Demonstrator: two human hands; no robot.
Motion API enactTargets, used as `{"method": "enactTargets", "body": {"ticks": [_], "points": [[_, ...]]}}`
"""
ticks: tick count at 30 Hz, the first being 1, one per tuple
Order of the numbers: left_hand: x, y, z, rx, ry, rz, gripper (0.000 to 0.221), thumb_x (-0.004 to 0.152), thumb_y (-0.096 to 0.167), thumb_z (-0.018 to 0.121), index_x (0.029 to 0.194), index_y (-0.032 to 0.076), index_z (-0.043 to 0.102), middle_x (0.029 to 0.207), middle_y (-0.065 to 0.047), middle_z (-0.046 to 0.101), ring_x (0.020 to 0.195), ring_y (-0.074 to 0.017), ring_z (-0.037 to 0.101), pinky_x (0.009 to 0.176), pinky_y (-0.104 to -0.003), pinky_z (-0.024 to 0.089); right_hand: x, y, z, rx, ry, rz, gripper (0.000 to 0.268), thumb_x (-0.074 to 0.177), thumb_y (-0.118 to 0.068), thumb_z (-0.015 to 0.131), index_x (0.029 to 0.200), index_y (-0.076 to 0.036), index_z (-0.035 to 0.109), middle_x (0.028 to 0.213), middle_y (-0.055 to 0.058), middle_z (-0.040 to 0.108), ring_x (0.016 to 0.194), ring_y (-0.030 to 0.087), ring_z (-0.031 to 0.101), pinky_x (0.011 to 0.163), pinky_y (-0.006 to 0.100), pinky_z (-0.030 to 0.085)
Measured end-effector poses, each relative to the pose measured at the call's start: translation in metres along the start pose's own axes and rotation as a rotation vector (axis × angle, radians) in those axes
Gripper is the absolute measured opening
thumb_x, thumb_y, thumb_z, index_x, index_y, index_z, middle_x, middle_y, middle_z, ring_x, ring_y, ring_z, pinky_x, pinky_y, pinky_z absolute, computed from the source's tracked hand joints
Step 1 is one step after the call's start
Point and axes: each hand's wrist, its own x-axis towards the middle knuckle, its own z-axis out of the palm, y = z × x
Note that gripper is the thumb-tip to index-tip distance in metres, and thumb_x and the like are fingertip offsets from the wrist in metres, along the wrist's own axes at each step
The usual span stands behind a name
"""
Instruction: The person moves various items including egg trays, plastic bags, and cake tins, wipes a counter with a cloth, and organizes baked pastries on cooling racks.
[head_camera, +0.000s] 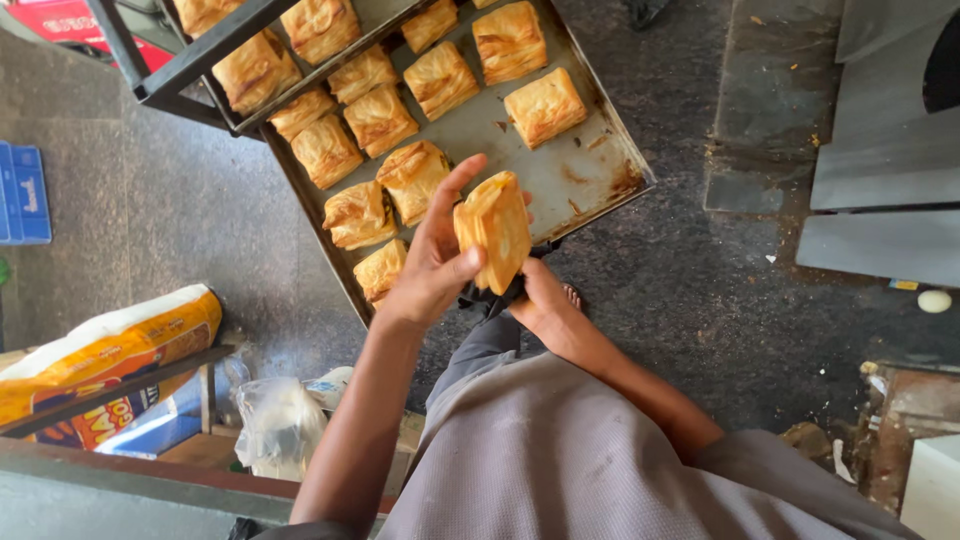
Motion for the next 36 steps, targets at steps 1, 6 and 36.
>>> {"method": "enactTargets", "body": {"ticks": [1, 6, 36], "points": [[0.001, -0.002, 0.001, -0.006, 0.02, -0.003, 0.106, 0.088, 0.038, 0.087, 0.166, 0.009, 0.02, 0.152, -0.023, 0.054, 0.138, -0.0311, 0.059, 0.118, -0.045, 0.048, 0.001, -0.001, -0.001, 0.013, 0.013, 0.007, 0.035, 0.095, -0.018, 0.062, 0.126, -0.003, 0.062, 0.117, 0.01, 0.07, 0.107, 0.02, 0.068, 0.096, 0.038, 0.055], [0.007, -0.012, -0.001, -0.024, 0.088, -0.029, 0.1, 0.091, 0.042, 0.082, 0.164, 0.011, 0.022, 0.146, -0.026, 0.057, 0.131, -0.033, 0.061, 0.11, -0.048, 0.053, -0.002, -0.005, -0.005, -0.011, 0.009, 0.002, 0.034, 0.096, -0.019, 0.064, 0.126, -0.004, 0.062, 0.118, 0.008, 0.069, 0.11, 0.019, 0.067, 0.097, 0.037, 0.055], [0.079, -0.008, -0.04, 1.585, 0.24, 0.086, 0.108, 0.07, 0.028, 0.089, 0.154, 0.01, 0.024, 0.127, -0.021, 0.062, 0.119, -0.0403, 0.057, 0.104, -0.05, 0.048, -0.013, -0.021, 0.02, -0.062, 0.135, 0.146, 0.023, 0.083, -0.012, 0.064, 0.102, 0.002, 0.067, 0.096, 0.012, 0.073, 0.089, 0.025, 0.071, 0.086, 0.041, 0.059]]}}
